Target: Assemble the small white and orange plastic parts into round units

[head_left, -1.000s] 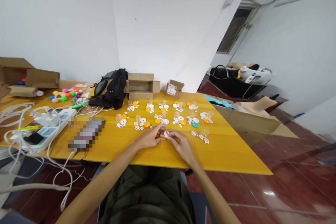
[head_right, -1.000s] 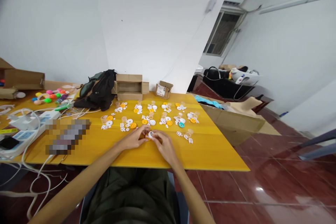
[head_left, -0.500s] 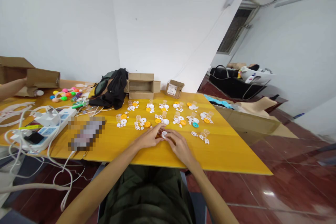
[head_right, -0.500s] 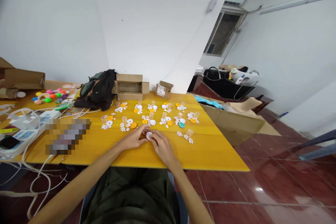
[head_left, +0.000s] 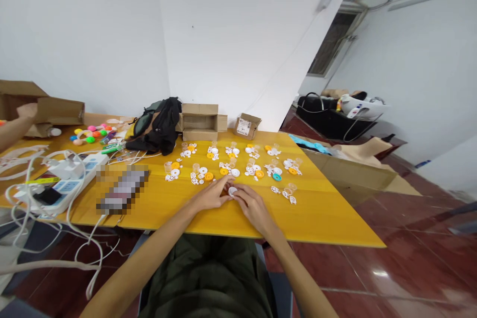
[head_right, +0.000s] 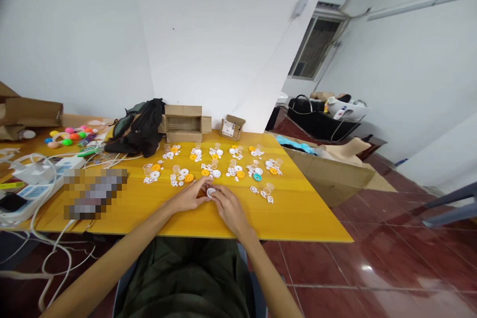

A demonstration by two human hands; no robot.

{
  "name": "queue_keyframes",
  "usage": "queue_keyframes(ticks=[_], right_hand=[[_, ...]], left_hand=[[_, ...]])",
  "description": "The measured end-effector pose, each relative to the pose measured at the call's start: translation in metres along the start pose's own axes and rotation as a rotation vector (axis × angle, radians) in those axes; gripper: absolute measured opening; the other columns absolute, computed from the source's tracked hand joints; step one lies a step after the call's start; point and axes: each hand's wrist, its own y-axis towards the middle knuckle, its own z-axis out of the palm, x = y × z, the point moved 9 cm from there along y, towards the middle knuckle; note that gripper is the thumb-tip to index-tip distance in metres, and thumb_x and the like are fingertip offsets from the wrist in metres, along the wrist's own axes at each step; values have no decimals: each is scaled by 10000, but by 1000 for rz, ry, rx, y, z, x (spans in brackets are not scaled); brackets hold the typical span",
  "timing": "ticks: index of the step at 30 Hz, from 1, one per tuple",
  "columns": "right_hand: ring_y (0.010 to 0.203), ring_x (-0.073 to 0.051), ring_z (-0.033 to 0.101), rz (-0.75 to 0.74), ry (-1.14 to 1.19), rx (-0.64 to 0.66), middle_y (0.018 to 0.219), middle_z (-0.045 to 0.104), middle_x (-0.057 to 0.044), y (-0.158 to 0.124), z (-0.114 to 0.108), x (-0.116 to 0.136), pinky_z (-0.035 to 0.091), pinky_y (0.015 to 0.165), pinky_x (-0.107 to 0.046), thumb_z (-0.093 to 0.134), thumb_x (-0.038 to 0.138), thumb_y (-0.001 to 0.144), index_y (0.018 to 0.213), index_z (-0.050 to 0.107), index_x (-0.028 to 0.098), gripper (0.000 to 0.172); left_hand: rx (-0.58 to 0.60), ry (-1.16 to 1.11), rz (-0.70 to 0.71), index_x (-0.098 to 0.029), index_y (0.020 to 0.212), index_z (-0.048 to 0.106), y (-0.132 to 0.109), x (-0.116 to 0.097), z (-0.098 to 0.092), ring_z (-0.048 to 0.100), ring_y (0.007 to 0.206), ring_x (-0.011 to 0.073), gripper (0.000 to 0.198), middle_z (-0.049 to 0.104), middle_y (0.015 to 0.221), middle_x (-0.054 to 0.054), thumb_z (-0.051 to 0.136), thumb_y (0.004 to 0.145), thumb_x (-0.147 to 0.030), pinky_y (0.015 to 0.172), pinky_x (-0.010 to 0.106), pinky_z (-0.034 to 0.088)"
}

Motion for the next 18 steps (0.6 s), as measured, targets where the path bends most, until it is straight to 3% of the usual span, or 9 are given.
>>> queue_keyframes(ticks=[18], right_hand=[[1091, -241, 685, 4, 6, -7, 1195, 712, -65, -1, -1, 0, 575, 955, -412, 498, 159, 945, 1118, 732, 314, 330]], left_hand=[[-9, 9, -3, -254, 1316, 481, 0, -2, -1, 637, 1109, 236, 482, 640, 1273, 81, 618, 859, -184, 1018, 401, 498]])
